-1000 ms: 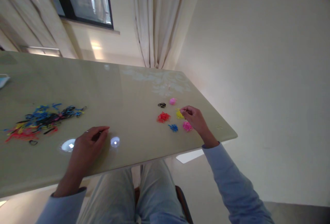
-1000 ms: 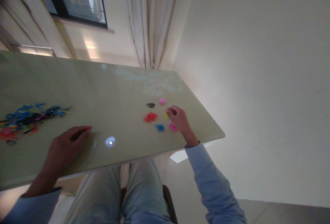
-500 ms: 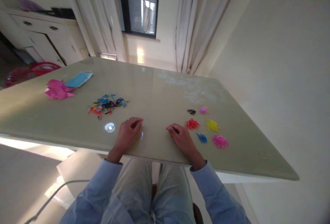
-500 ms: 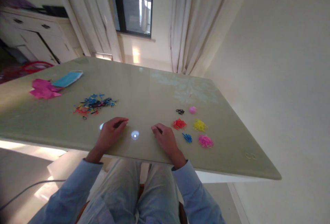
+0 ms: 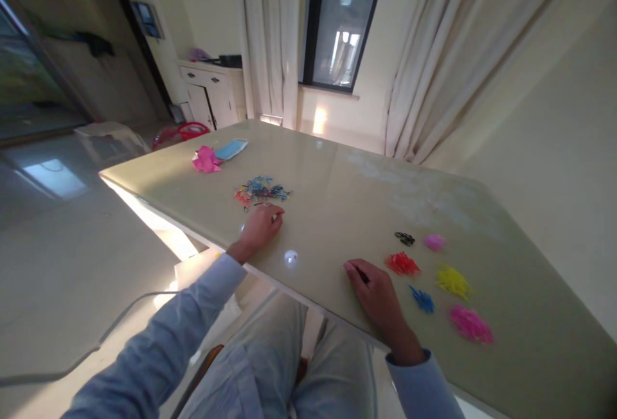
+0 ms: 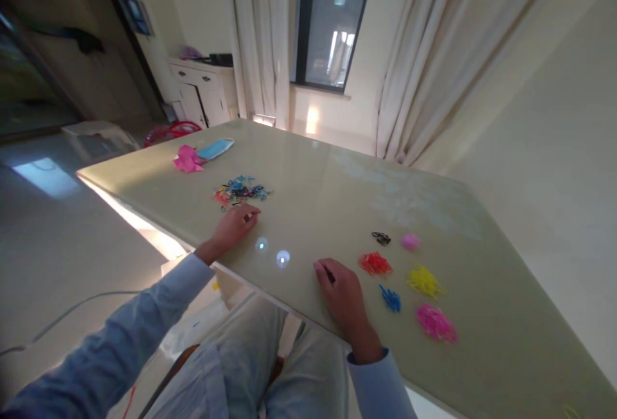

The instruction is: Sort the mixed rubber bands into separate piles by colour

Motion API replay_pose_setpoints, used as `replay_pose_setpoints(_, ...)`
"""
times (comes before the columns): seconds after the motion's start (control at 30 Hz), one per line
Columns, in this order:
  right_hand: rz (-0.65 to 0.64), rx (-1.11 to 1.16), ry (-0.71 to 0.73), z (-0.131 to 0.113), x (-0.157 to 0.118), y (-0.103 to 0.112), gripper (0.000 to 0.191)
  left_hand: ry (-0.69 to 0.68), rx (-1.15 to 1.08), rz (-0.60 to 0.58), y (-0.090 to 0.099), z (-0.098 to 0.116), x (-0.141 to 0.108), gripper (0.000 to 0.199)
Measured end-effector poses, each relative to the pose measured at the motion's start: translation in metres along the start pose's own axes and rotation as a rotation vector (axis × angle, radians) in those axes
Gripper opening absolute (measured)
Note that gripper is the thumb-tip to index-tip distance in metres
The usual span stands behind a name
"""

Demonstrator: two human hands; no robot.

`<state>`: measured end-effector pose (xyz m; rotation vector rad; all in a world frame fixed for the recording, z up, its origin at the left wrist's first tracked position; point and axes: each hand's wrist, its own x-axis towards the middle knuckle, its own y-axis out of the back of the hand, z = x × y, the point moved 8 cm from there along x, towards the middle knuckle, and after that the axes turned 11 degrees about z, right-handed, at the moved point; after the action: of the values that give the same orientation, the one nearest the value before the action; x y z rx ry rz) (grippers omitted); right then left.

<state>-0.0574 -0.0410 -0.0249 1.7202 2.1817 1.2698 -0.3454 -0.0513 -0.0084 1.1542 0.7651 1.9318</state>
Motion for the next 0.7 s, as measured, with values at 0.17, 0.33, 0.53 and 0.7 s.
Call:
replay_pose_setpoints(0.17,-0.008,-0.013,0.012,-0.001,-0.001,-0.001,0.035,0.141,0.329,0.015,0.049,-0.074,0.018,0.039)
replay_pose_setpoints(0.33,0.0,-0.025,0.015,-0.002,-0.001,-0.001,0.036,0.124,0.375,-0.123,0.049,-0.114,0.022,0.043)
replay_pose_setpoints(0.53,0.017,-0.02,0.008,-0.003,0.0,0.002,0.035,0.1,0.31,-0.122,0.037,-0.112,0.025,0.036)
replay_pose_setpoints(0.7,0.025,-0.027,-0.01,-0.002,0.002,0.003,0.036,0.109,0.283,-0.099,0.034,-0.112,0.029,0.033)
